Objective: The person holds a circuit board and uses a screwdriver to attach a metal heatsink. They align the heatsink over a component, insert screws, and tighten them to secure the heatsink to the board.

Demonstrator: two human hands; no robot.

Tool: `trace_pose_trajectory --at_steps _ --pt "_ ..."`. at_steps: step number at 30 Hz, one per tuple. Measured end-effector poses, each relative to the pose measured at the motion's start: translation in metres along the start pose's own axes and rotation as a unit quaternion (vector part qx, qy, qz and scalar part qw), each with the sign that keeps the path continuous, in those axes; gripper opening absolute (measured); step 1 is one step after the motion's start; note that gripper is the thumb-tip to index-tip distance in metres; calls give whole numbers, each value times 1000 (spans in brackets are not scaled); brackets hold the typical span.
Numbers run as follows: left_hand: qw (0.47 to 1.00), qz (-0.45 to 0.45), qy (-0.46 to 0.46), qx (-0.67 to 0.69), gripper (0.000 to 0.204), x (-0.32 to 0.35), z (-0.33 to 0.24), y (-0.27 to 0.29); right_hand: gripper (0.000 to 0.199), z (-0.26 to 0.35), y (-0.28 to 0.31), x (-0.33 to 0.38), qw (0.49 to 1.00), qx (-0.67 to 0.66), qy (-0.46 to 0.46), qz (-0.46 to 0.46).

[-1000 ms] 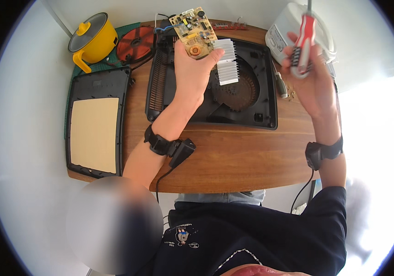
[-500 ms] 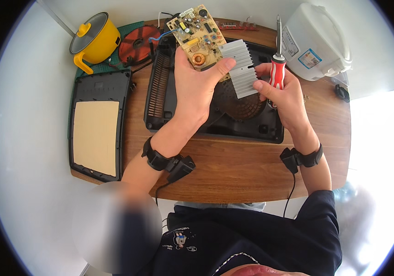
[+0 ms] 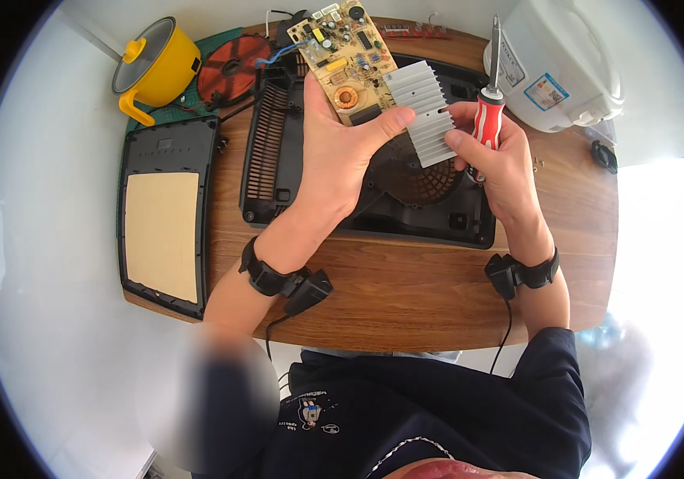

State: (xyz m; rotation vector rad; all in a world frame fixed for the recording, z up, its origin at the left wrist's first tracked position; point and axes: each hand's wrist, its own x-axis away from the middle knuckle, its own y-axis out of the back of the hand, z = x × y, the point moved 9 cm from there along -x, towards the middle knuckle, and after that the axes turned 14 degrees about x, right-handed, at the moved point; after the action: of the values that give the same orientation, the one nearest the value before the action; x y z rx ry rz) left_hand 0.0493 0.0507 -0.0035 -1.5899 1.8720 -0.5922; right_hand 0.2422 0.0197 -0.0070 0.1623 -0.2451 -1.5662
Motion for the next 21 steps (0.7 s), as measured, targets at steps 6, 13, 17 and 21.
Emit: trace_pose_trajectory --at_steps 6,13,17,21 --pt "1000 7 4 14 77 1 7 1 29 -3 1 1 1000 19 -1 -6" --pt "1000 8 17 24 78 3 12 2 29 -5 -1 0 999 35 -3 8" --pt "1000 1 23 6 75 4 13 1 30 -7 -2 3 999 34 -10 22" --pt "1000 -5 29 0 73 5 12 2 33 -12 -4 3 999 18 -9 38"
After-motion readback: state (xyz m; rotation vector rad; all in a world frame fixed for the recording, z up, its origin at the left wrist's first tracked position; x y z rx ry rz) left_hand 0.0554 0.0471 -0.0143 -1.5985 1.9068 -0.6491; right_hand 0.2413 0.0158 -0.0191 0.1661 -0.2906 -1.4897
